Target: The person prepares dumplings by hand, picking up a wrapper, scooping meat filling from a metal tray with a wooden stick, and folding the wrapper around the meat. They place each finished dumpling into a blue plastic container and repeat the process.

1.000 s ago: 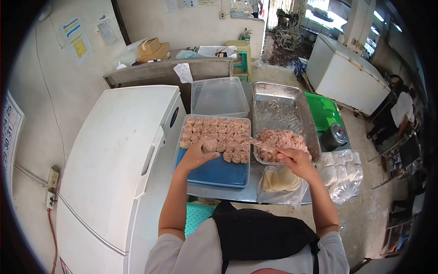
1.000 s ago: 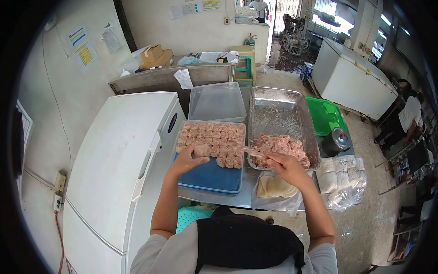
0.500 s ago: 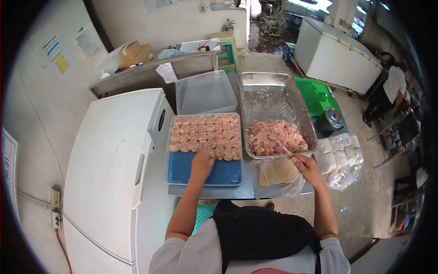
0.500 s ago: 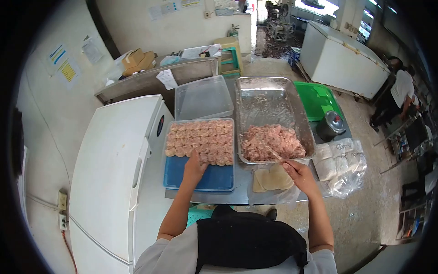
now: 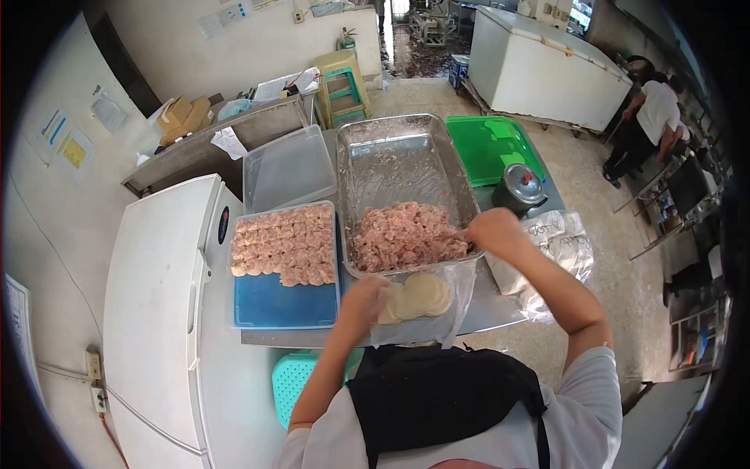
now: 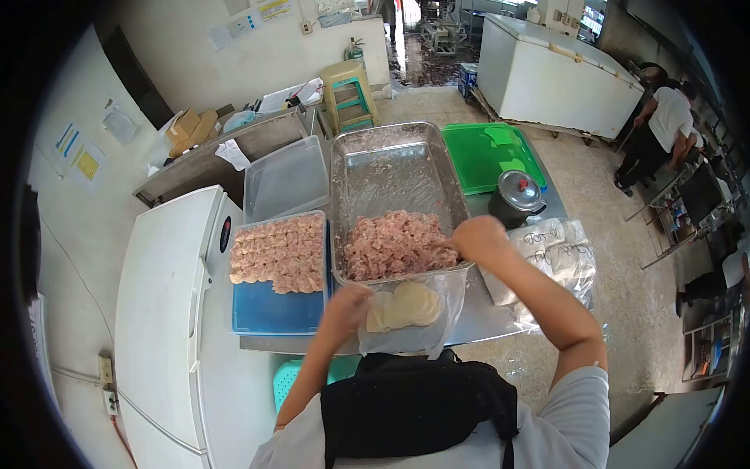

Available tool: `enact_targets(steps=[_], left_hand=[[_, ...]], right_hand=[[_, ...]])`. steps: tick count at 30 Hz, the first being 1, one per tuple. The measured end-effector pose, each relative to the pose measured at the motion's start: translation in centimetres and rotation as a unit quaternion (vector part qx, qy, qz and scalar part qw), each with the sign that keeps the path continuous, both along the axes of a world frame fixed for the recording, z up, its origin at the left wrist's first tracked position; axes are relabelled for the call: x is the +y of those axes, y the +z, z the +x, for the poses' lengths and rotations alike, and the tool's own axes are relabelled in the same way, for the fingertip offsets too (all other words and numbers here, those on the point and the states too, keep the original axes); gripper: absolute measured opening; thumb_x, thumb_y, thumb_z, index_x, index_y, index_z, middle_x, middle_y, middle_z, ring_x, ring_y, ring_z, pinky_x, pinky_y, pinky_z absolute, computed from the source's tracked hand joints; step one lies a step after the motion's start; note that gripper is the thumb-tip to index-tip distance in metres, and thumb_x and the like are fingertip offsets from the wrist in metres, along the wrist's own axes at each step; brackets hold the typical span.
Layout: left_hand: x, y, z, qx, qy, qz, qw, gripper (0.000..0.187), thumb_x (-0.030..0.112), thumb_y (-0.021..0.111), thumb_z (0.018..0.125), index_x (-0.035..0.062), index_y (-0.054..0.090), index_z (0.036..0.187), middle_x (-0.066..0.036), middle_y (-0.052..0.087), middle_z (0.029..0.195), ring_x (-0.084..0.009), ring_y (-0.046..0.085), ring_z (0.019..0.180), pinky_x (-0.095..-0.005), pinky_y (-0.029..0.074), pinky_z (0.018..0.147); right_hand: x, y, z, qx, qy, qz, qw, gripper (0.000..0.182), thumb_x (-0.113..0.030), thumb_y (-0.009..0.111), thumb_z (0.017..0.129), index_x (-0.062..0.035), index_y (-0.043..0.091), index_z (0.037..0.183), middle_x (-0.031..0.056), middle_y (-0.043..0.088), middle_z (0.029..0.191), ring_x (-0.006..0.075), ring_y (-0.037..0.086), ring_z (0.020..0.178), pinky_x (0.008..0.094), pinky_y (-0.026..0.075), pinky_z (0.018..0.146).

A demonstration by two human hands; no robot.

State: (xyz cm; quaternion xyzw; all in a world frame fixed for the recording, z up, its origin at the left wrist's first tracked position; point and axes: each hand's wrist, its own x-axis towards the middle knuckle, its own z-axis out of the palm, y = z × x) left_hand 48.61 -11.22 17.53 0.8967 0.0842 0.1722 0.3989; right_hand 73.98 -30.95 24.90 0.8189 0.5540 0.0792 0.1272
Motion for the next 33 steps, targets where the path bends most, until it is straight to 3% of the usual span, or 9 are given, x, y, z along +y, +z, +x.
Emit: enact_targets(steps=[2, 6, 11, 15, 17, 23, 27, 29, 33], left_hand=[[-2.9, -3.4, 2.3, 0.026, -0.081, 0.010, 0.996, 0.026, 0.016, 0.069, 0.078, 0.0023, 0.063, 0.100, -0.014, 0.061, 0.099, -0.0319, 0.059, 0.094, -0.0380, 0.047, 0.083], [-6.3, -5.2, 3.5, 0.013, 0.006, 0.060, 0.998, 0.024, 0.018, 0.068, 0.078, 0.0018, 0.064, 0.096, -0.015, 0.061, 0.095, -0.0331, 0.058, 0.097, -0.0374, 0.047, 0.084], [-4.5, -6.0, 1.4, 0.045, 0.028, -0.121, 0.991, 0.019, 0.015, 0.064, 0.085, -0.0007, 0.066, 0.095, -0.015, 0.063, 0.105, -0.0314, 0.056, 0.107, -0.0376, 0.046, 0.089], [-4.9, -5.3, 1.0, -0.005, 0.105, -0.223, 0.969, 0.020, 0.015, 0.060, 0.090, -0.0011, 0.065, 0.099, -0.011, 0.064, 0.106, -0.0250, 0.059, 0.104, -0.0346, 0.046, 0.088], [-5.4, -4.5, 1.5, -0.100, 0.176, -0.549, 0.811, 0.021, 0.016, 0.058, 0.092, -0.0008, 0.065, 0.101, -0.007, 0.066, 0.099, -0.0188, 0.060, 0.098, -0.0302, 0.046, 0.087], [-4.7, -3.4, 1.8, 0.089, 0.118, -0.281, 0.948, 0.023, 0.019, 0.055, 0.093, -0.0004, 0.065, 0.097, -0.010, 0.066, 0.095, -0.0184, 0.063, 0.092, -0.0317, 0.048, 0.083], [-5.3, -4.0, 3.9, -0.001, -0.023, -0.110, 0.994, 0.020, 0.020, 0.058, 0.090, 0.0024, 0.066, 0.096, -0.009, 0.067, 0.100, -0.0223, 0.063, 0.089, -0.0347, 0.048, 0.080], [-5.4, -3.8, 5.7, -0.047, -0.095, 0.102, 0.989, 0.019, 0.019, 0.059, 0.087, 0.0037, 0.067, 0.096, -0.014, 0.067, 0.100, -0.0302, 0.062, 0.090, -0.0387, 0.047, 0.079], [-4.6, -3.7, 6.4, 0.071, -0.118, 0.016, 0.990, 0.020, 0.019, 0.060, 0.085, 0.0030, 0.067, 0.095, -0.018, 0.065, 0.104, -0.0335, 0.060, 0.092, -0.0395, 0.047, 0.080]], right_hand=[[0.3, -2.8, -1.2, 0.009, 0.046, 0.008, 0.999, 0.012, -0.014, 0.060, 0.073, -0.0092, 0.070, 0.068, 0.0104, 0.066, 0.065, 0.0256, 0.067, 0.062, 0.0382, 0.051, 0.048], [-1.2, -3.1, -2.8, 0.026, 0.060, 0.034, 0.997, 0.012, -0.014, 0.060, 0.072, -0.0086, 0.070, 0.069, 0.0113, 0.066, 0.065, 0.0253, 0.067, 0.062, 0.0376, 0.051, 0.048], [-1.9, 0.5, 2.4, 0.070, 0.112, 0.017, 0.991, 0.012, -0.013, 0.060, 0.071, -0.0059, 0.069, 0.070, 0.0135, 0.065, 0.066, 0.0264, 0.067, 0.062, 0.0370, 0.052, 0.052], [-1.8, -3.6, 2.0, 0.104, 0.143, 0.014, 0.984, 0.012, -0.014, 0.059, 0.072, -0.0055, 0.068, 0.069, 0.0142, 0.066, 0.069, 0.0279, 0.067, 0.064, 0.0378, 0.052, 0.054], [-2.5, -5.4, 1.2, 0.126, 0.158, 0.082, 0.976, 0.015, -0.016, 0.058, 0.077, -0.0063, 0.066, 0.068, 0.0127, 0.066, 0.069, 0.0290, 0.067, 0.065, 0.0395, 0.051, 0.055], [-2.9, -3.9, 2.9, 0.177, 0.057, 0.034, 0.982, 0.021, -0.021, 0.057, 0.084, -0.0088, 0.065, 0.069, 0.0115, 0.065, 0.067, 0.0281, 0.067, 0.067, 0.0378, 0.050, 0.052], [-1.8, -2.2, 0.7, 0.113, 0.080, 0.010, 0.990, 0.021, -0.023, 0.056, 0.084, -0.0093, 0.065, 0.070, 0.0122, 0.065, 0.069, 0.0267, 0.067, 0.067, 0.0366, 0.050, 0.052], [-1.9, -3.4, -1.4, 0.092, 0.145, 0.047, 0.984, 0.021, -0.023, 0.056, 0.084, -0.0093, 0.064, 0.069, 0.0126, 0.065, 0.070, 0.0257, 0.067, 0.066, 0.0370, 0.051, 0.053], [-1.2, -3.9, -3.2, 0.140, 0.072, 0.094, 0.983, 0.024, -0.023, 0.057, 0.085, -0.0073, 0.062, 0.067, 0.0127, 0.065, 0.068, 0.0268, 0.066, 0.067, 0.0383, 0.050, 0.054]])
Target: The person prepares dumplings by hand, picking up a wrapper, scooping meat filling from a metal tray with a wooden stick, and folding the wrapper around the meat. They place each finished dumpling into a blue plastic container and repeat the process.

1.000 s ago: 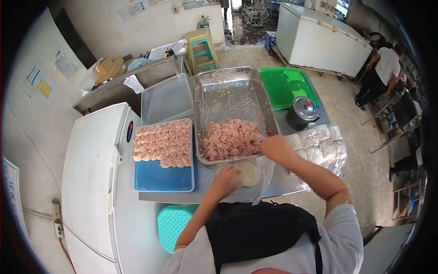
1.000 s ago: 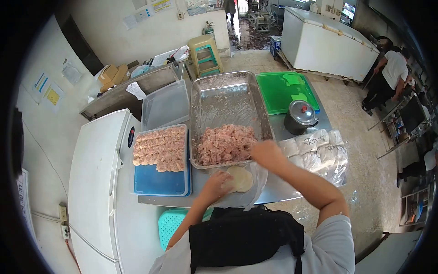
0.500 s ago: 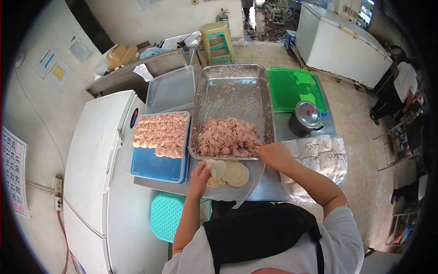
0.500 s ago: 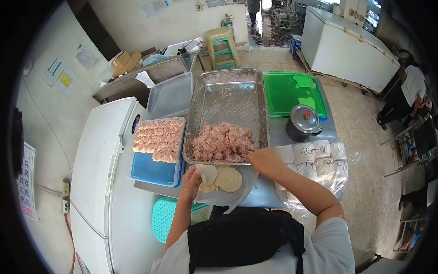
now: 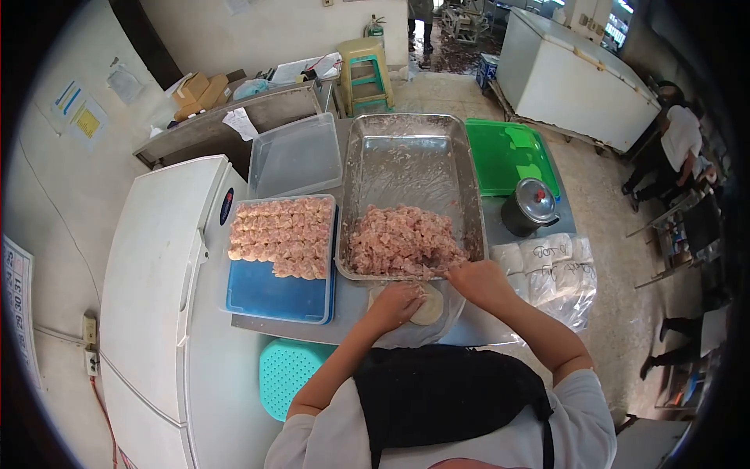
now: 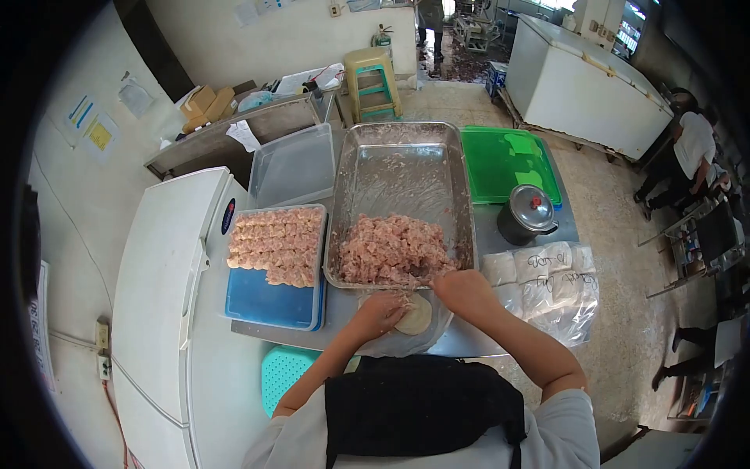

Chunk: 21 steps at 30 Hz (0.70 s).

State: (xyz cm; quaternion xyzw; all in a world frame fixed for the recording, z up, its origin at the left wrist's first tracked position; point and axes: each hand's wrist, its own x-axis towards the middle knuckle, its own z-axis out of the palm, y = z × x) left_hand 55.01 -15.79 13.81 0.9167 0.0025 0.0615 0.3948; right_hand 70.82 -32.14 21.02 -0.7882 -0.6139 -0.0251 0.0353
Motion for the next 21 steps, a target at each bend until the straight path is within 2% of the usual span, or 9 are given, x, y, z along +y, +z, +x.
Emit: enact_targets(steps=[3, 5, 9, 11, 14, 16, 18, 20, 21], left_hand=[[1.0, 0.0, 0.0, -0.048, -0.022, 0.002, 0.999, 0.020, 0.020, 0.059, 0.086, 0.0010, 0.065, 0.091, -0.020, 0.063, 0.094, -0.0359, 0.060, 0.089, -0.0400, 0.047, 0.077], [1.9, 0.3, 0.0, 0.030, -0.002, -0.138, 0.990, 0.021, 0.017, 0.060, 0.088, 0.0003, 0.066, 0.100, -0.014, 0.066, 0.098, -0.0243, 0.064, 0.091, -0.0332, 0.047, 0.081], [4.6, 1.4, 1.3, 0.056, 0.013, -0.296, 0.953, 0.020, 0.016, 0.058, 0.091, 0.0020, 0.066, 0.103, -0.008, 0.067, 0.098, -0.0170, 0.063, 0.092, -0.0301, 0.047, 0.083], [5.0, 2.2, 2.3, -0.004, 0.107, -0.506, 0.856, 0.029, 0.021, 0.057, 0.093, 0.0001, 0.059, 0.112, -0.007, 0.064, 0.102, -0.0168, 0.061, 0.092, -0.0318, 0.048, 0.084], [4.9, 5.6, 3.5, -0.061, 0.131, -0.659, 0.738, 0.039, 0.029, 0.054, 0.095, -0.0019, 0.053, 0.119, -0.010, 0.060, 0.110, -0.0198, 0.059, 0.097, -0.0348, 0.048, 0.088], [5.1, 7.5, 4.2, -0.087, 0.112, -0.714, 0.686, 0.045, 0.034, 0.051, 0.096, -0.0030, 0.050, 0.122, -0.012, 0.058, 0.116, -0.0228, 0.059, 0.100, -0.0369, 0.047, 0.092], [5.5, 8.2, 5.0, -0.122, 0.078, -0.823, 0.549, 0.062, 0.049, 0.043, 0.095, -0.0026, 0.043, 0.129, -0.019, 0.051, 0.128, -0.0306, 0.052, 0.117, -0.0458, 0.039, 0.103], [6.5, 7.9, 4.5, -0.113, 0.055, -0.840, 0.528, 0.071, 0.058, 0.040, 0.093, -0.0029, 0.042, 0.130, -0.020, 0.051, 0.127, -0.0336, 0.048, 0.120, -0.0478, 0.034, 0.106], [7.0, 6.8, 4.4, -0.114, 0.103, -0.840, 0.521, 0.070, 0.059, 0.040, 0.092, -0.0027, 0.045, 0.125, -0.018, 0.054, 0.121, -0.0312, 0.051, 0.114, -0.0454, 0.038, 0.102]], right_hand=[[0.2, -1.2, 0.7, 0.096, -0.052, -0.024, 0.994, 0.029, -0.026, 0.057, 0.088, -0.0042, 0.064, 0.070, 0.0134, 0.063, 0.065, 0.0286, 0.064, 0.064, 0.0379, 0.048, 0.054], [0.5, -2.6, 0.9, 0.392, -0.081, 0.095, 0.912, 0.033, -0.031, 0.056, 0.092, -0.0029, 0.067, 0.080, 0.0098, 0.057, 0.059, 0.0218, 0.058, 0.055, 0.0341, 0.043, 0.052], [1.2, -1.4, 0.5, 0.494, -0.187, 0.143, 0.837, 0.035, -0.034, 0.056, 0.094, -0.0019, 0.070, 0.091, 0.0007, 0.052, 0.057, 0.0110, 0.047, 0.053, 0.0282, 0.038, 0.051], [1.3, -0.3, 0.2, 0.625, -0.201, 0.204, 0.726, 0.032, -0.034, 0.057, 0.094, -0.0061, 0.070, 0.101, -0.0054, 0.049, 0.061, 0.0062, 0.045, 0.058, 0.0227, 0.036, 0.052], [2.5, 2.0, -1.9, 0.648, -0.226, 0.258, 0.680, 0.030, -0.032, 0.057, 0.094, -0.0067, 0.069, 0.103, -0.0061, 0.050, 0.065, 0.0043, 0.044, 0.060, 0.0205, 0.035, 0.054], [3.3, 0.8, -3.0, 0.606, -0.201, 0.276, 0.719, 0.029, -0.031, 0.057, 0.094, -0.0061, 0.068, 0.105, -0.0037, 0.053, 0.067, 0.0076, 0.047, 0.059, 0.0219, 0.037, 0.054], [3.7, -0.4, -3.1, 0.560, -0.176, 0.293, 0.754, 0.029, -0.029, 0.058, 0.094, -0.0054, 0.067, 0.107, -0.0013, 0.056, 0.069, 0.0109, 0.051, 0.058, 0.0233, 0.039, 0.054], [3.5, -1.0, -2.7, 0.234, -0.067, 0.296, 0.924, 0.029, -0.027, 0.057, 0.092, -0.0042, 0.064, 0.109, 0.0083, 0.065, 0.082, 0.0217, 0.063, 0.069, 0.0330, 0.048, 0.060], [3.2, 0.9, -3.0, 0.232, -0.065, 0.297, 0.924, 0.029, -0.027, 0.057, 0.092, -0.0042, 0.064, 0.109, 0.0083, 0.065, 0.082, 0.0217, 0.063, 0.069, 0.0330, 0.048, 0.060]])
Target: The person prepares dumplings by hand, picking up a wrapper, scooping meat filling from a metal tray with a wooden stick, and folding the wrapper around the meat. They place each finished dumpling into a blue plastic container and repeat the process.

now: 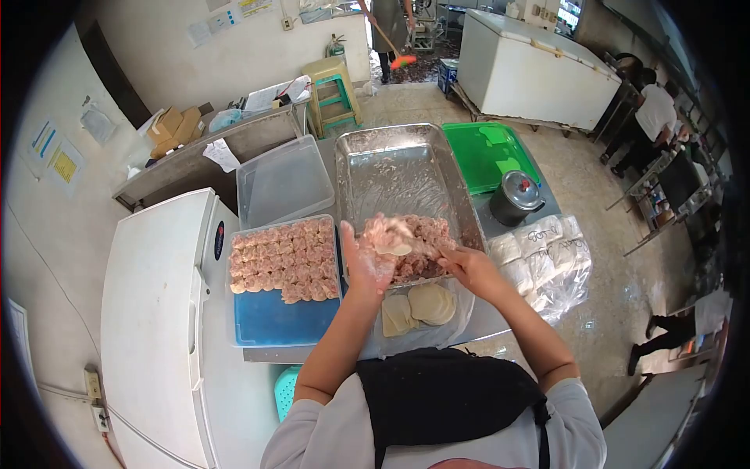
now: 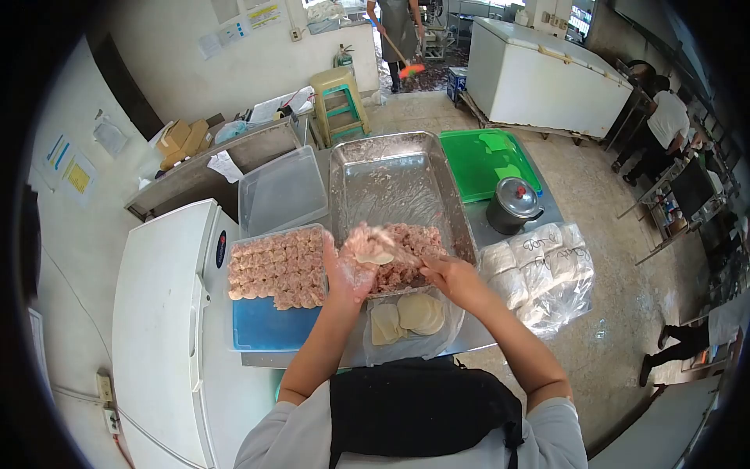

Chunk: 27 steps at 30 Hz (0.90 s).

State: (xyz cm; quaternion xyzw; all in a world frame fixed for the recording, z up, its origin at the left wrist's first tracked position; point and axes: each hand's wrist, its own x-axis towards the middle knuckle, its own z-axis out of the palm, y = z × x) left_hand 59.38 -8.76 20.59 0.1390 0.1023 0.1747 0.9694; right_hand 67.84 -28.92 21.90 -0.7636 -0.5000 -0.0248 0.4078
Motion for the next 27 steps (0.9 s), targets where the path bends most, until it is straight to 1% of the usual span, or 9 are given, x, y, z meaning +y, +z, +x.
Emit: enact_targets(steps=[2, 15, 18, 20, 21, 23, 24, 26, 27], left_hand=[[0.7, -1.8, -0.3, -0.006, 0.013, 0.020, 1.000, 0.070, 0.062, 0.042, 0.090, -0.0005, 0.047, 0.121, -0.016, 0.056, 0.113, -0.0307, 0.054, 0.107, -0.0439, 0.041, 0.099], [-2.2, 2.5, -0.9, 0.096, 0.077, 0.064, 0.990, 0.063, 0.059, 0.045, 0.090, 0.0019, 0.049, 0.116, -0.016, 0.055, 0.110, -0.0331, 0.053, 0.107, -0.0495, 0.043, 0.096], [-3.3, 3.4, -0.9, 0.034, 0.102, -0.071, 0.992, 0.051, 0.043, 0.057, 0.089, 0.0030, 0.048, 0.119, -0.014, 0.055, 0.107, -0.0281, 0.055, 0.105, -0.0444, 0.045, 0.094], [-3.8, 3.2, -1.1, 0.041, 0.083, 0.224, 0.970, 0.062, 0.023, 0.071, 0.081, 0.0042, 0.041, 0.132, -0.013, 0.052, 0.114, -0.0235, 0.053, 0.110, -0.0365, 0.047, 0.092], [-3.8, 3.4, -1.4, 0.040, 0.091, 0.226, 0.969, 0.062, 0.023, 0.071, 0.081, 0.0042, 0.041, 0.132, -0.013, 0.052, 0.114, -0.0235, 0.053, 0.110, -0.0365, 0.047, 0.092], [-4.0, 4.2, -2.4, 0.075, 0.057, 0.544, 0.834, 0.066, 0.007, 0.072, 0.075, 0.0043, 0.040, 0.133, -0.012, 0.051, 0.123, -0.0199, 0.054, 0.109, -0.0346, 0.045, 0.094], [-4.4, 4.5, -2.2, 0.079, 0.063, 0.544, 0.833, 0.066, 0.007, 0.072, 0.075, 0.0043, 0.040, 0.133, -0.012, 0.051, 0.123, -0.0199, 0.054, 0.109, -0.0346, 0.045, 0.094], [-5.0, 5.1, -1.6, 0.106, 0.133, 0.738, 0.652, 0.052, 0.003, 0.071, 0.073, 0.0036, 0.052, 0.122, -0.009, 0.058, 0.118, -0.0209, 0.056, 0.108, -0.0338, 0.044, 0.093], [-5.0, 5.0, -1.6, 0.112, 0.138, 0.737, 0.651, 0.052, 0.003, 0.071, 0.073, 0.0036, 0.052, 0.122, -0.009, 0.058, 0.118, -0.0209, 0.056, 0.108, -0.0338, 0.044, 0.093]], right_hand=[[-1.4, 3.7, -0.8, -0.088, -0.047, -0.262, 0.960, 0.021, -0.022, 0.056, 0.090, -0.0079, 0.063, 0.104, 0.0146, 0.064, 0.086, 0.0325, 0.064, 0.075, 0.0416, 0.052, 0.061], [-2.1, 5.6, -0.2, -0.210, 0.034, -0.190, 0.958, 0.027, -0.019, 0.057, 0.088, -0.0062, 0.059, 0.112, 0.0108, 0.060, 0.082, 0.0312, 0.063, 0.070, 0.0427, 0.050, 0.057], [-3.0, 6.9, 2.5, -0.130, 0.066, -0.228, 0.963, 0.024, -0.017, 0.053, 0.090, -0.0068, 0.061, 0.110, 0.0160, 0.063, 0.089, 0.0339, 0.065, 0.077, 0.0429, 0.051, 0.064], [-4.2, 7.1, 4.7, 0.086, 0.110, -0.076, 0.987, 0.025, -0.020, 0.051, 0.094, -0.0029, 0.060, 0.110, 0.0190, 0.062, 0.085, 0.0344, 0.063, 0.074, 0.0400, 0.049, 0.066], [-4.6, 7.3, 5.4, 0.083, 0.117, -0.074, 0.987, 0.025, -0.020, 0.051, 0.094, -0.0029, 0.060, 0.110, 0.0190, 0.062, 0.085, 0.0344, 0.063, 0.074, 0.0400, 0.049, 0.066], [-5.7, 7.5, 6.0, 0.166, 0.163, -0.130, 0.964, 0.033, -0.029, 0.048, 0.099, -0.0038, 0.064, 0.112, 0.0088, 0.056, 0.068, 0.0142, 0.053, 0.060, 0.0274, 0.044, 0.058], [-6.1, 7.8, 6.1, 0.205, 0.163, -0.171, 0.950, 0.033, -0.029, 0.050, 0.098, -0.0027, 0.063, 0.112, 0.0054, 0.054, 0.068, 0.0095, 0.048, 0.061, 0.0260, 0.044, 0.058], [-6.8, 8.1, 6.7, 0.188, 0.196, -0.181, 0.945, 0.032, -0.029, 0.051, 0.097, -0.0029, 0.063, 0.113, 0.0056, 0.056, 0.069, 0.0098, 0.050, 0.061, 0.0259, 0.044, 0.058], [-7.0, 8.1, 6.9, 0.171, 0.222, -0.190, 0.941, 0.032, -0.028, 0.052, 0.097, -0.0031, 0.062, 0.114, 0.0058, 0.058, 0.070, 0.0101, 0.051, 0.061, 0.0258, 0.045, 0.059]])
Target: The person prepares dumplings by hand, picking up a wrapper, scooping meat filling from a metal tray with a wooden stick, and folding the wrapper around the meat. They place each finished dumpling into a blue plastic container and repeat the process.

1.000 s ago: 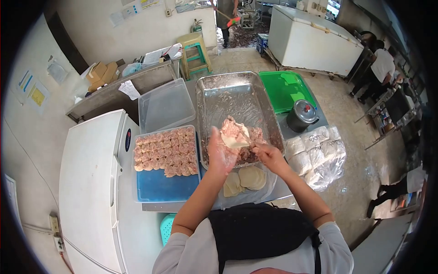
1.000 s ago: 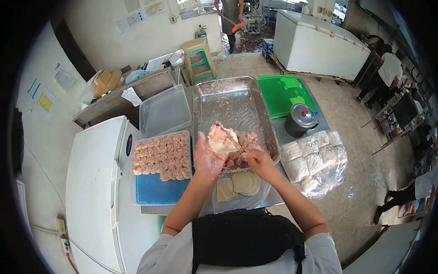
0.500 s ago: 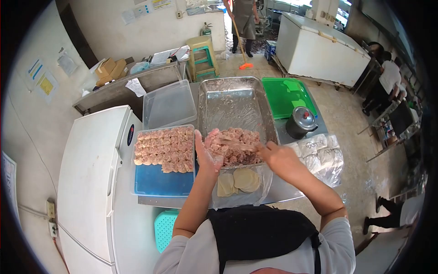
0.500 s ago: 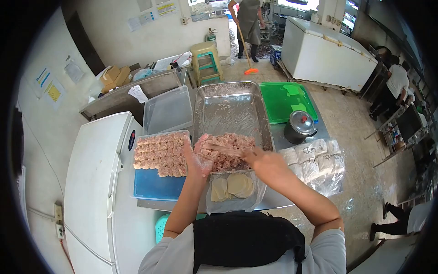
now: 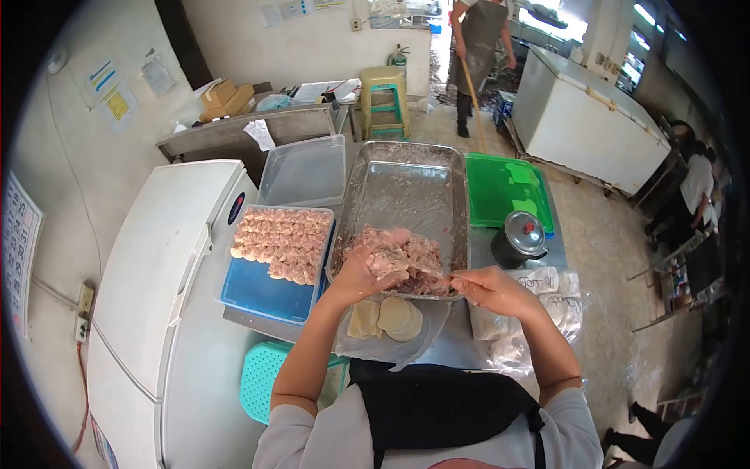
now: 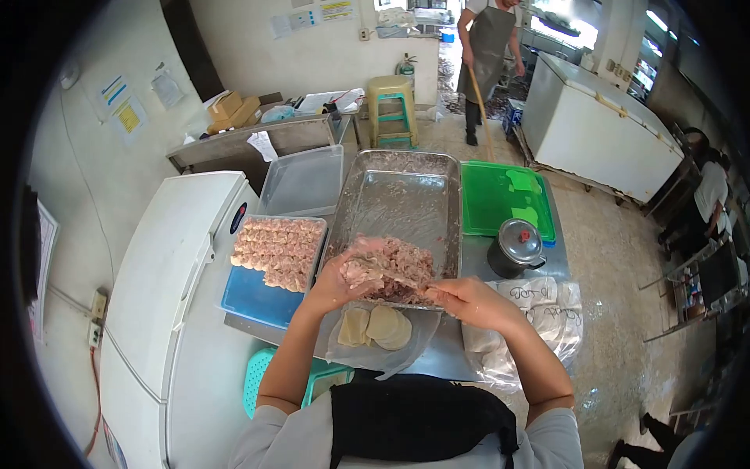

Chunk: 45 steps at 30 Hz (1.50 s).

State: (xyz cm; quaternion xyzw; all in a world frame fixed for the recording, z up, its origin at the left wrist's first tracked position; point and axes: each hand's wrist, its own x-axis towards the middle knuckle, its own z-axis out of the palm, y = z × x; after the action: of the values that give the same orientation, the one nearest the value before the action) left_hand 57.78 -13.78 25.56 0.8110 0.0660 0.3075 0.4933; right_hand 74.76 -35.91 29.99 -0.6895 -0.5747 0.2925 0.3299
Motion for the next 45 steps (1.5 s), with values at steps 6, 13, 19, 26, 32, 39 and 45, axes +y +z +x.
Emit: enact_targets(steps=[6, 13, 19, 26, 32, 39, 45], left_hand=[[0.2, -0.3, -0.1, 0.118, -0.151, 0.056, 0.980, 0.037, 0.014, 0.077, 0.067, 0.0039, 0.065, 0.100, -0.012, 0.066, 0.099, -0.0261, 0.061, 0.098, -0.0357, 0.046, 0.087], [1.4, -7.0, 0.7, 0.197, 0.094, 0.022, 0.976, 0.048, 0.032, 0.077, 0.069, 0.0024, 0.064, 0.105, -0.018, 0.065, 0.103, -0.0325, 0.061, 0.098, -0.0387, 0.047, 0.086], [1.4, -8.2, 0.4, 0.231, 0.107, 0.005, 0.967, 0.068, 0.039, 0.076, 0.072, -0.0020, 0.054, 0.121, -0.020, 0.060, 0.116, -0.0336, 0.057, 0.111, -0.0384, 0.044, 0.094], [0.6, -2.4, -1.6, 0.075, 0.063, 0.010, 0.995, 0.061, 0.021, 0.078, 0.071, 0.0041, 0.055, 0.124, -0.016, 0.059, 0.122, -0.0298, 0.053, 0.116, -0.0373, 0.040, 0.099], [2.7, -1.6, -2.8, 0.143, -0.049, 0.082, 0.985, 0.051, 0.021, 0.078, 0.070, 0.0063, 0.062, 0.116, -0.021, 0.060, 0.118, -0.0328, 0.055, 0.113, -0.0374, 0.041, 0.098], [7.0, -2.6, -6.4, 0.194, 0.009, 0.004, 0.981, 0.057, 0.032, 0.078, 0.071, 0.0029, 0.061, 0.117, -0.021, 0.062, 0.115, -0.0321, 0.057, 0.111, -0.0378, 0.042, 0.097], [10.3, -0.9, -12.8, 0.207, -0.011, -0.031, 0.978, 0.059, 0.030, 0.078, 0.070, -0.0001, 0.058, 0.116, -0.019, 0.063, 0.106, -0.0318, 0.059, 0.103, -0.0384, 0.045, 0.093]], right_hand=[[0.8, -6.1, 1.4, 0.004, 0.084, 0.070, 0.994, 0.038, -0.031, 0.054, 0.094, -0.0030, 0.059, 0.118, 0.0181, 0.066, 0.102, 0.0323, 0.066, 0.087, 0.0343, 0.050, 0.074], [1.6, -6.9, 2.7, -0.273, -0.060, 0.014, 0.960, 0.028, -0.027, 0.054, 0.092, -0.0088, 0.063, 0.112, 0.0123, 0.065, 0.088, 0.0327, 0.064, 0.080, 0.0413, 0.051, 0.066], [2.8, -12.9, 1.6, -0.279, -0.054, 0.095, 0.954, 0.024, -0.027, 0.052, 0.092, -0.0144, 0.060, 0.111, 0.0133, 0.062, 0.082, 0.0334, 0.063, 0.074, 0.0426, 0.051, 0.062], [0.1, -4.3, 2.6, -0.212, -0.087, 0.007, 0.973, 0.025, -0.029, 0.056, 0.091, -0.0092, 0.065, 0.103, 0.0156, 0.066, 0.090, 0.0329, 0.065, 0.083, 0.0415, 0.052, 0.071], [3.2, -4.7, -1.3, -0.091, 0.012, 0.108, 0.990, 0.023, -0.026, 0.059, 0.090, -0.0073, 0.068, 0.100, 0.0159, 0.067, 0.097, 0.0346, 0.064, 0.087, 0.0385, 0.051, 0.076], [5.7, -0.4, -7.7, -0.279, -0.046, 0.051, 0.958, 0.021, -0.020, 0.062, 0.087, -0.0116, 0.068, 0.105, 0.0120, 0.067, 0.095, 0.0350, 0.063, 0.081, 0.0402, 0.051, 0.068], [8.3, 1.1, -9.1, -0.151, -0.099, 0.106, 0.978, 0.026, -0.022, 0.063, 0.088, -0.0038, 0.066, 0.107, 0.0165, 0.067, 0.094, 0.0304, 0.065, 0.080, 0.0347, 0.051, 0.069]])
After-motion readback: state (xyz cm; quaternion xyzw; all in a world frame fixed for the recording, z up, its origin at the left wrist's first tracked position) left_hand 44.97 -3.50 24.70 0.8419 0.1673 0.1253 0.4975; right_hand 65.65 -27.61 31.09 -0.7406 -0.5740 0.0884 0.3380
